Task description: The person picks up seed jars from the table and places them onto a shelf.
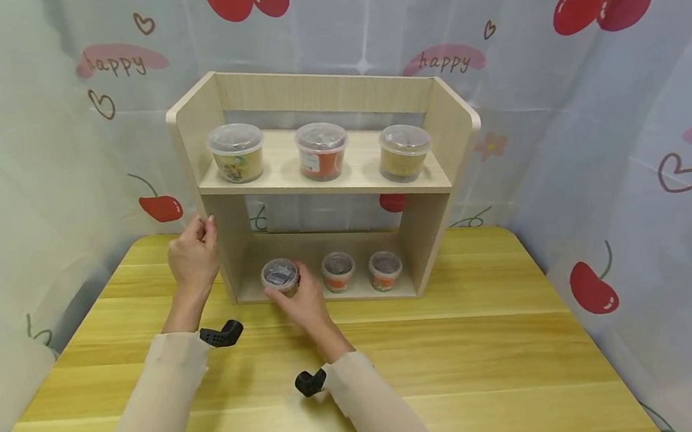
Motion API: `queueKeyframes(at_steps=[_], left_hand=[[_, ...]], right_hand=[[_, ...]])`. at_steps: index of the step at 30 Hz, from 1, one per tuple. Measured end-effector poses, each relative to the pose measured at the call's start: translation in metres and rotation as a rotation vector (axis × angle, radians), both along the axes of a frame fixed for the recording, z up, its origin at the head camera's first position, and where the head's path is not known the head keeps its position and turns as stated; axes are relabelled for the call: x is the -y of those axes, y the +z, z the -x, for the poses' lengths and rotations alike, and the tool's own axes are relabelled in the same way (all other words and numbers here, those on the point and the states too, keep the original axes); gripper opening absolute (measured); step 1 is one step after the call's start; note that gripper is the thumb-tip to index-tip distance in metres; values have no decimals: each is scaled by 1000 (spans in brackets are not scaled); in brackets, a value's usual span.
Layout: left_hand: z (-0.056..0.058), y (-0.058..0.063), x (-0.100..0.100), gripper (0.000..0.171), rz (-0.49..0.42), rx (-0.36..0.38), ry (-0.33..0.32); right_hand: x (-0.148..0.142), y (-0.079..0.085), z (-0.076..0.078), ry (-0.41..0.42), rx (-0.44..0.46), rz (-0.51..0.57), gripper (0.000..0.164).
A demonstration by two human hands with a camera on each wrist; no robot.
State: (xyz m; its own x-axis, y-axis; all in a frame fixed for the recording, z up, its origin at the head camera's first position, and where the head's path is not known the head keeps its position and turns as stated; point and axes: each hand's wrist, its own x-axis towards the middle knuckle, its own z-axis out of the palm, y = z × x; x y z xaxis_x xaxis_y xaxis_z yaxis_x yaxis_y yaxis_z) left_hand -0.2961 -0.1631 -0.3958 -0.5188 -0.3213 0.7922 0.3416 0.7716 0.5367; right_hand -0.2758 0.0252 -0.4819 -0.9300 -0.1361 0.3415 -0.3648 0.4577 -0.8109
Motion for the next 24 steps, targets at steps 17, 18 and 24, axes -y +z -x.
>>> queueKeyframes(at_steps=[17,18,24], left_hand=[[2,-3,2,28,1,-14,14],[2,-3,2,28,0,-15,15],[3,-1,1,26,-6,0,7]], right_hand=[[4,-13,12,-50,36,-15,75],[5,-13,13,-53,35,-17,75],[5,-13,16,-72,38,-17,75]])
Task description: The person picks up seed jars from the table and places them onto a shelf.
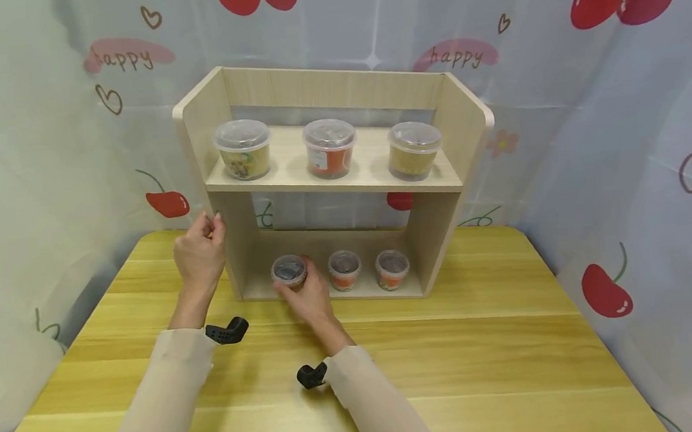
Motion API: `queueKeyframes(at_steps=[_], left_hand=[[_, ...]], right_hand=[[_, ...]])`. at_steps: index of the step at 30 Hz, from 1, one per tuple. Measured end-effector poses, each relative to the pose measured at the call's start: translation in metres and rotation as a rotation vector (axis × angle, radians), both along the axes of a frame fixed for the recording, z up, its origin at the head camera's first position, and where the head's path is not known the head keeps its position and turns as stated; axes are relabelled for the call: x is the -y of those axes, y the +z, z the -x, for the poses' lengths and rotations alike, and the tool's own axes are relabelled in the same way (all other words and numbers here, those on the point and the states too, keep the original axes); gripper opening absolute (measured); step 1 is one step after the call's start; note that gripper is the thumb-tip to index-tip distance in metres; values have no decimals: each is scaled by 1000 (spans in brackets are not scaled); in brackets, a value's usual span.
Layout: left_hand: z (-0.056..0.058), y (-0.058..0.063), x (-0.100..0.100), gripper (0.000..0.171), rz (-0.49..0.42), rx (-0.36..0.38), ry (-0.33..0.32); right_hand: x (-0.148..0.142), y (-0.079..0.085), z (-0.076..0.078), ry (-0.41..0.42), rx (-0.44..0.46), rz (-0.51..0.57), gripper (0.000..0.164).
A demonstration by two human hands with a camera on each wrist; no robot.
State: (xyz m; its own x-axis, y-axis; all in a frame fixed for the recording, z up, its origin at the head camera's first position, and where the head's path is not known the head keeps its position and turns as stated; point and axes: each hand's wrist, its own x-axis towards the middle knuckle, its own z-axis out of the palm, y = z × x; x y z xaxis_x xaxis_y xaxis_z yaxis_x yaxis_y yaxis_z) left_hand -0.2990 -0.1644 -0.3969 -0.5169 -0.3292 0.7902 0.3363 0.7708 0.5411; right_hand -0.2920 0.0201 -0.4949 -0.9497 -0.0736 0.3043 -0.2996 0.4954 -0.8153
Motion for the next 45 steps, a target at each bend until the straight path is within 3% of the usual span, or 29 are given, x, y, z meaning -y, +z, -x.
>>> queueKeyframes(at_steps=[20,35,45], left_hand=[[2,2,-5,27,22,-23,-1],[-1,-1,2,24,18,-16,-24],[1,-3,0,21,26,-50,1]], right_hand=[[1,-1,8,-9,-49,53,69],[7,-6,15,-19,-39,-18,74],[7,-8,16,-17,-32,-5,73]])
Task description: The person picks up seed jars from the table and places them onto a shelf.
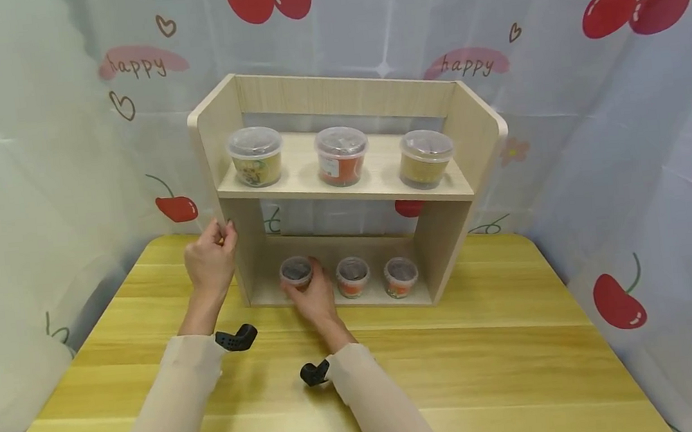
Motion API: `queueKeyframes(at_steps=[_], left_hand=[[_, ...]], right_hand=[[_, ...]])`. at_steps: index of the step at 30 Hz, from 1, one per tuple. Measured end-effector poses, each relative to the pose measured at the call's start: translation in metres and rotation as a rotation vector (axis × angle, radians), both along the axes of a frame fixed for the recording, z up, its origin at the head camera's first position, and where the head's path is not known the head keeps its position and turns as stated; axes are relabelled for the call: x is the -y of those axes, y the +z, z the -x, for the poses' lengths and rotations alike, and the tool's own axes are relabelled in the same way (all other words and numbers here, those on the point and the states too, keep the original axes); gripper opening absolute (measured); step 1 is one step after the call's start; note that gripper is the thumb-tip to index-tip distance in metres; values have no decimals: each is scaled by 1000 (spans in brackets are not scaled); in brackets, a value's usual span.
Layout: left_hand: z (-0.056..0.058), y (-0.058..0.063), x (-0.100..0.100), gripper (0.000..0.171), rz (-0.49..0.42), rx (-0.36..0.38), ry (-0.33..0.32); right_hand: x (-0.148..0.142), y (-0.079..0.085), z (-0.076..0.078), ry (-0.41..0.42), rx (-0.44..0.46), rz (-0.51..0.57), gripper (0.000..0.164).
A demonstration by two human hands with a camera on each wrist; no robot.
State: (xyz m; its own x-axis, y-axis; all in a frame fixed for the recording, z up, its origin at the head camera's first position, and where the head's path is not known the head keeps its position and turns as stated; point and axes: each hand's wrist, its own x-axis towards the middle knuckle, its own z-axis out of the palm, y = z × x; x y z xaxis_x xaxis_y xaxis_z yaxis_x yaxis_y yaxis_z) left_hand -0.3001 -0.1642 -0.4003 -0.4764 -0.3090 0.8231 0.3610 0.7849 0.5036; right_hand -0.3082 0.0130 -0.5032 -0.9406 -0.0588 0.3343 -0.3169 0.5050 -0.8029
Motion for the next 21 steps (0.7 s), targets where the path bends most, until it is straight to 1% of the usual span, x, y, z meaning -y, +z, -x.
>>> queueKeyframes(at_steps=[4,9,15,18,21], left_hand=[[-1,0,-2,21,0,6,-5],[0,1,-1,22,-5,20,0],[6,2,-2,24,-23,57,-24],[7,-2,1,25,-57,102,-25],[6,-6,7,26,-101,187,-26]], right_hand=[[-1,1,-3,-17,33,-6,77],[1,7,-6,-28,71,10,89],[-1,18,-6,-46,86,41,94],[-2,20,-10,-45,109,49,94],[0,21,-14,-47,124,53,95]])
